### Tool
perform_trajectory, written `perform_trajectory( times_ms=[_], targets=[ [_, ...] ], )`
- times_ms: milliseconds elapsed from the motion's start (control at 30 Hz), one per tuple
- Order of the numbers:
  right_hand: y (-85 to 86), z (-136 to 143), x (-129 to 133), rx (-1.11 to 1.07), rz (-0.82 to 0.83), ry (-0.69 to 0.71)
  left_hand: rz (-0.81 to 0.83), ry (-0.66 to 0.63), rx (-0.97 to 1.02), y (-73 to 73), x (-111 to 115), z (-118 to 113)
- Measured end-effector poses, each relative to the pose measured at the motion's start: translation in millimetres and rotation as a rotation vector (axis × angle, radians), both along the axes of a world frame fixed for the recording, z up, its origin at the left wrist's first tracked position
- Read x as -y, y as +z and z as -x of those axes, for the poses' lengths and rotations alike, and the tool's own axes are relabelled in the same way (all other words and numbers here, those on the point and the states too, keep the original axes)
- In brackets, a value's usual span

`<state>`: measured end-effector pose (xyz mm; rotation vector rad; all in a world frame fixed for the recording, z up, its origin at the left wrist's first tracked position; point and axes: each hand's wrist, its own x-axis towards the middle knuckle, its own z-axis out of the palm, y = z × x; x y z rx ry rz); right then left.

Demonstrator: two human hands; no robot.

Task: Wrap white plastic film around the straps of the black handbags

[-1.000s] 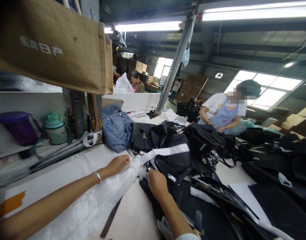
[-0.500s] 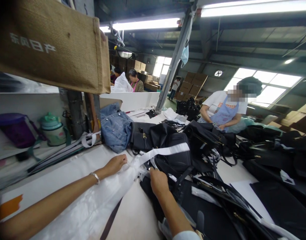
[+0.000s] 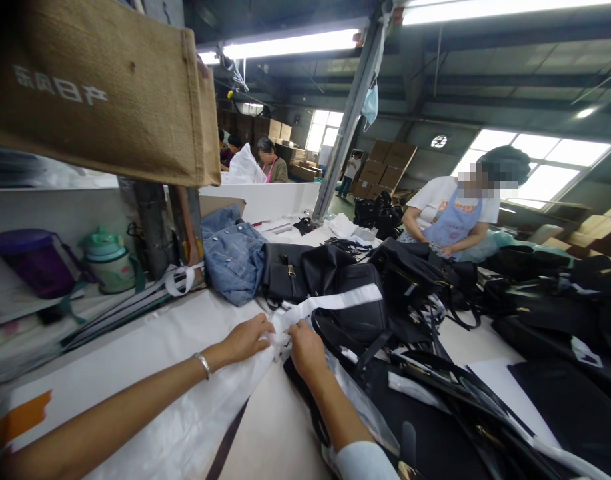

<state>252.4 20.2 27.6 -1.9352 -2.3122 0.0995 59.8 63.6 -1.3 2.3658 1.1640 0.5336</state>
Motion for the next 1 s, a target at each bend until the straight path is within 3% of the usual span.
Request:
perform_trajectory(
  times_ms=[167,300,567,767,867,1000],
  targets=[
    [7.1,0.0,-7.9,-0.045,-0.097,-0.132,0.023,0.004,0.039,-8.3,-8.5,-0.7],
    [-0.1,12.1,3.2,-0.101,-0.177,-0.207,0.043,0.013,0.078,-15.5,-12.1,2.1],
    [-34.5,33.6,21.3,-0.311,-0.028,-0.167,0.048,0.026,0.141,-18.6,-8.4,2.1],
    [-26.4,25.6,24.3,-0.358,0.021,0.004,0.052,0.066,0.164,-21.0,-10.3,1.3],
    [-20.0,15.6,30.7,-0.625,0.185,0.054,0.054,0.086,0.169,-22.2,-11.5,0.7],
    [-19.4,10.2,34.6,-1.161,0.479,-0.076,0.041,0.107,0.162,-23.4,-10.0,-0.5]
  ],
)
